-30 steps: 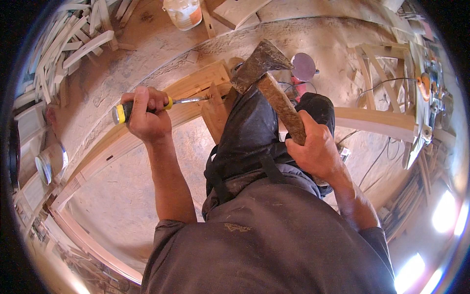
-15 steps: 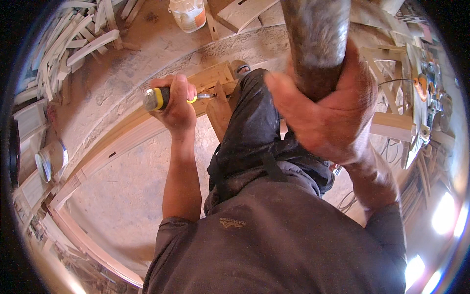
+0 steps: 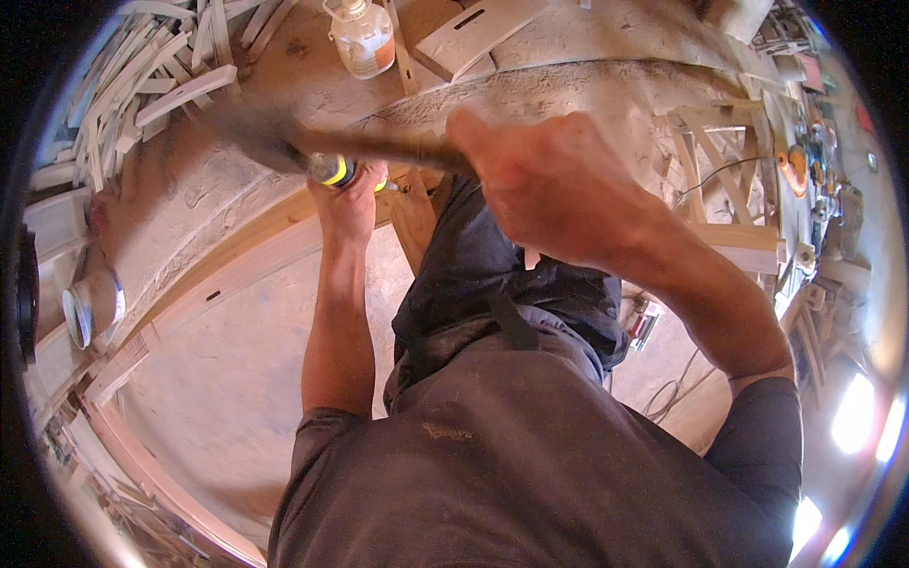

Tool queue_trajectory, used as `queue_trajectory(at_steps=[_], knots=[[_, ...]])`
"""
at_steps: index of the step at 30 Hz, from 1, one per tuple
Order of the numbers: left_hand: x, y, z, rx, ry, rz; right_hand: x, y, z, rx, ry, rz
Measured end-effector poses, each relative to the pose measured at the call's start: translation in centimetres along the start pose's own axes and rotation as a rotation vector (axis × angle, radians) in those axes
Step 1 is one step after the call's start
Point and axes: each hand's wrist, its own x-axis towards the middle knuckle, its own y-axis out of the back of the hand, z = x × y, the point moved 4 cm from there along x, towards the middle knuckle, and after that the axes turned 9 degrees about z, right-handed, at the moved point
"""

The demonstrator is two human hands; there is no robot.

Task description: The person chisels a wooden joint using a chisel and a hammer, striking the chisel head repeatedly to remove wood material.

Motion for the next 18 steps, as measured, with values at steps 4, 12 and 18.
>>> queue_trajectory(at_steps=[4, 12, 18], knots=[[1.1, 7.9, -4.7, -0.160, 0.199, 0.310, -2.2, -1.3, 1.3, 0.091, -0.176, -0.097], [1.4, 11.6, 3.8, -0.102, -0.014, 0.594, -12.7, -6.4, 5.7, 0.301, -0.651, 0.009], [2.2, 8.3, 2.4, -0.122, -0.039, 0.183, -16.6, -7.8, 5.0, 0.508, -1.066, -0.106]])
